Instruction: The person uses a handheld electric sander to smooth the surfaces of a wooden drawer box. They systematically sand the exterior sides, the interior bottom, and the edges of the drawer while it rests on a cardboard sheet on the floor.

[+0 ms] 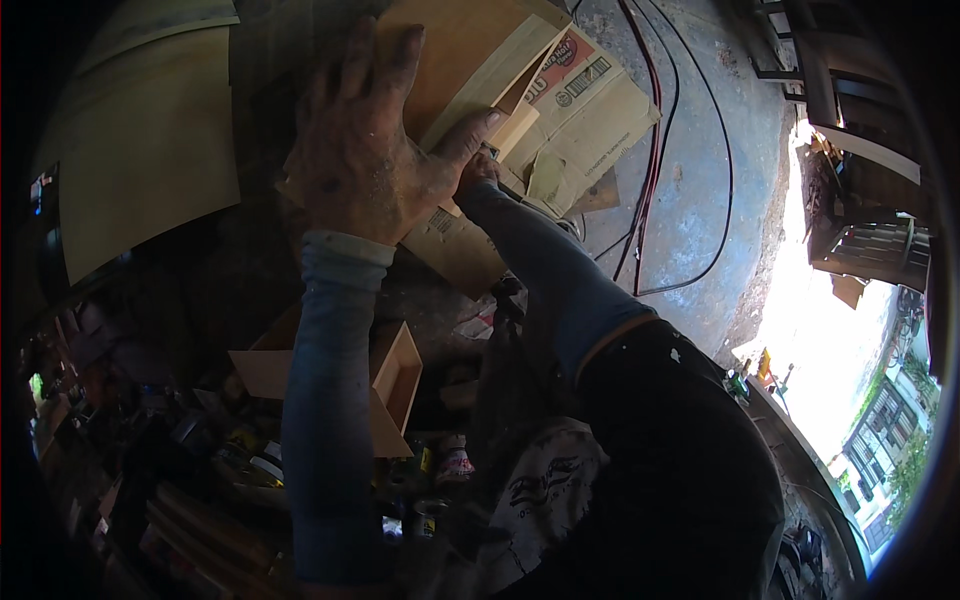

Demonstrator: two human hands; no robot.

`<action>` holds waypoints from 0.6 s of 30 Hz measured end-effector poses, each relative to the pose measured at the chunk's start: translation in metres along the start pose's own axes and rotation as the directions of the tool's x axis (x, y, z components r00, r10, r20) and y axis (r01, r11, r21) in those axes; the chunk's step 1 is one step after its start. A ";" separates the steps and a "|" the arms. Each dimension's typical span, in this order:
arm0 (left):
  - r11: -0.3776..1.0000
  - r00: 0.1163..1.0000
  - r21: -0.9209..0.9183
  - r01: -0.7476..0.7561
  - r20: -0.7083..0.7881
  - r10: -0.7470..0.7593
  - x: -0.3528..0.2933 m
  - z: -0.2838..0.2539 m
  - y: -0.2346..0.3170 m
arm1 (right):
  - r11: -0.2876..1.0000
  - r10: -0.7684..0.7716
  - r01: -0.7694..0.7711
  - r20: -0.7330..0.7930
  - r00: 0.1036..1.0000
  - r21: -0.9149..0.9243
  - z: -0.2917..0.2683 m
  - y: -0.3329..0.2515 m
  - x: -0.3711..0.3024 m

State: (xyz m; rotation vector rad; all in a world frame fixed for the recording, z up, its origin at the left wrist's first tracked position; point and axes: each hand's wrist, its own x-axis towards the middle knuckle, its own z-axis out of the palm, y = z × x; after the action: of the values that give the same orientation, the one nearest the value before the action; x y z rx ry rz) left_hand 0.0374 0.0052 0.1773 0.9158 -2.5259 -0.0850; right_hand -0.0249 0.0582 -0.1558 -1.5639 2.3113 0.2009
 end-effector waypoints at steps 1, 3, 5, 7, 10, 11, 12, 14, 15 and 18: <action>1.000 1.000 0.003 0.007 0.009 -0.007 0.001 -0.002 0.002 | 1.000 0.001 -0.001 -0.014 1.000 0.020 0.002 -0.003 0.002; 1.000 1.000 -0.005 0.009 0.015 -0.009 0.001 0.004 0.000 | 0.998 0.013 -0.009 -0.067 0.998 0.061 0.010 -0.002 0.007; 1.000 1.000 -0.016 -0.010 0.014 0.011 -0.003 0.005 -0.004 | 0.989 -0.039 0.056 -0.121 0.992 0.140 0.014 0.002 0.000; 0.999 0.999 -0.027 -0.047 0.005 0.047 -0.008 -0.001 -0.010 | 0.977 -0.073 0.095 -0.117 0.990 0.192 0.011 0.009 -0.003; 0.994 0.998 -0.110 -0.007 0.061 0.013 0.006 0.002 0.007 | 0.999 0.032 -0.033 -0.231 0.972 0.001 0.033 0.062 0.041; 0.998 0.996 -0.057 0.004 0.090 0.001 -0.010 -0.009 0.001 | 0.995 -0.074 0.084 -0.202 0.977 0.044 0.001 0.055 0.030; 0.998 0.995 -0.060 -0.023 0.094 0.029 -0.012 -0.008 0.002 | 0.986 -0.113 0.135 -0.197 0.974 0.099 0.000 0.081 0.025; 0.996 0.996 -0.079 -0.042 0.070 0.048 -0.024 -0.012 -0.007 | 0.954 -0.213 0.244 -0.179 0.961 0.176 -0.012 0.119 -0.004; 0.994 0.998 -0.101 -0.030 0.052 0.035 -0.039 -0.022 -0.017 | 0.933 -0.272 0.299 -0.153 0.950 0.201 -0.030 0.131 -0.041; 0.977 0.988 -0.163 0.136 0.101 -0.121 -0.102 -0.064 -0.052 | 0.914 -0.244 0.256 -0.076 0.967 0.314 -0.062 0.183 -0.124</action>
State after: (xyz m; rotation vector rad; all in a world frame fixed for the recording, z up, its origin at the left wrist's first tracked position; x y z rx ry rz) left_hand 0.1655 0.0341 0.1837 1.0253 -2.4923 -0.3842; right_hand -0.1647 0.2178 -0.0675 -1.6760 2.0142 -0.2578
